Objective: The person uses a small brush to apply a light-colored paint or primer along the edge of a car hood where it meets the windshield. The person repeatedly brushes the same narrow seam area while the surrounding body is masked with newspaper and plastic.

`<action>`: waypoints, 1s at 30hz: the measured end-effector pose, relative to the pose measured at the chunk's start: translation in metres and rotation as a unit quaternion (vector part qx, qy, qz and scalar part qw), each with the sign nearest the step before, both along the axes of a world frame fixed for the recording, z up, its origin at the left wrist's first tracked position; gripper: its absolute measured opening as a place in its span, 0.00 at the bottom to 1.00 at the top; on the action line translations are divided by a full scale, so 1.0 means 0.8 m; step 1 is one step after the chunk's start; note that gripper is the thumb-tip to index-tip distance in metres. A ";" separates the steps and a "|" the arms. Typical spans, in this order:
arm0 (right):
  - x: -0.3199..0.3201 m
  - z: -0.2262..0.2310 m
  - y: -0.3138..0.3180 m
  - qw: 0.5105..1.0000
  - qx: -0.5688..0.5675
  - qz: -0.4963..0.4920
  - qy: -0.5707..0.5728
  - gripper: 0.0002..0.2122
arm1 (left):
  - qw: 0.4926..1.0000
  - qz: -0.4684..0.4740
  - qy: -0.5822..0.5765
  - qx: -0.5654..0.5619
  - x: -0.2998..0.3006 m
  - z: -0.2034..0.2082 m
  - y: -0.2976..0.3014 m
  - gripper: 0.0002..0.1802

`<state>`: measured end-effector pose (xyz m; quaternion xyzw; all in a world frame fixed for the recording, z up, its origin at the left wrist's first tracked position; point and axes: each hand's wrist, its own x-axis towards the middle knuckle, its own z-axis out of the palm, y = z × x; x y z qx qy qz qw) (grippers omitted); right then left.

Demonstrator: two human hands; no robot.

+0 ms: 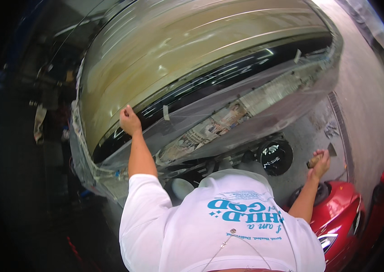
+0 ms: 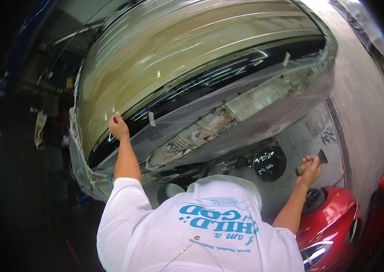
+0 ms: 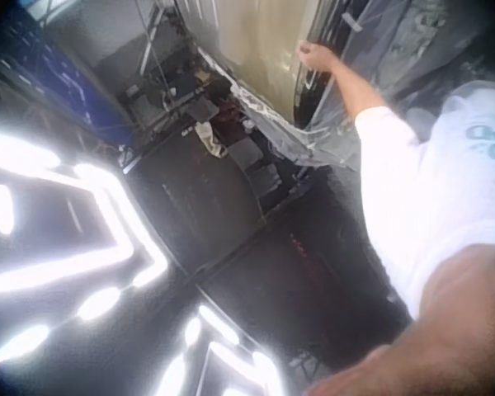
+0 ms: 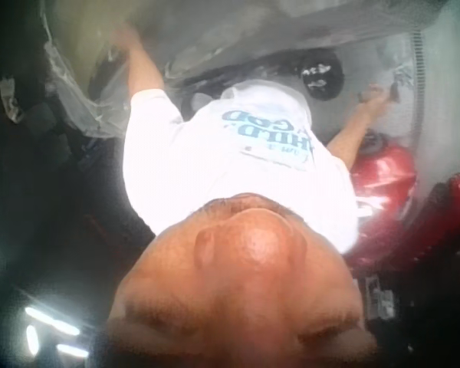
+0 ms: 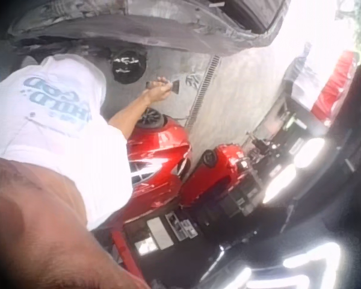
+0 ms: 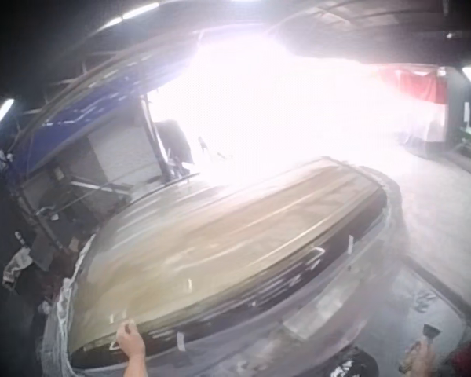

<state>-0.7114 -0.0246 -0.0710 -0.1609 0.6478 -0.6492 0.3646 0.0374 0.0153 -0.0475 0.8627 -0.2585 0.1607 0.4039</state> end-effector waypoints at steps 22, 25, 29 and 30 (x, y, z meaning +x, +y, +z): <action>0.118 0.001 -0.140 0.916 0.046 0.382 -0.114 0.10 | 0.990 0.117 0.032 0.073 -0.036 0.015 -0.011 0.18; 0.231 0.124 -0.146 0.864 -0.062 0.462 -0.192 0.09 | 0.992 0.113 0.028 0.050 -0.039 0.021 -0.025 0.18; 0.302 0.112 -0.128 0.770 0.018 0.611 -0.184 0.14 | 0.992 0.115 0.022 0.045 -0.030 0.024 -0.024 0.18; 0.314 0.091 -0.122 0.764 0.024 0.625 -0.161 0.15 | 0.993 0.110 0.023 0.036 -0.026 0.022 -0.022 0.18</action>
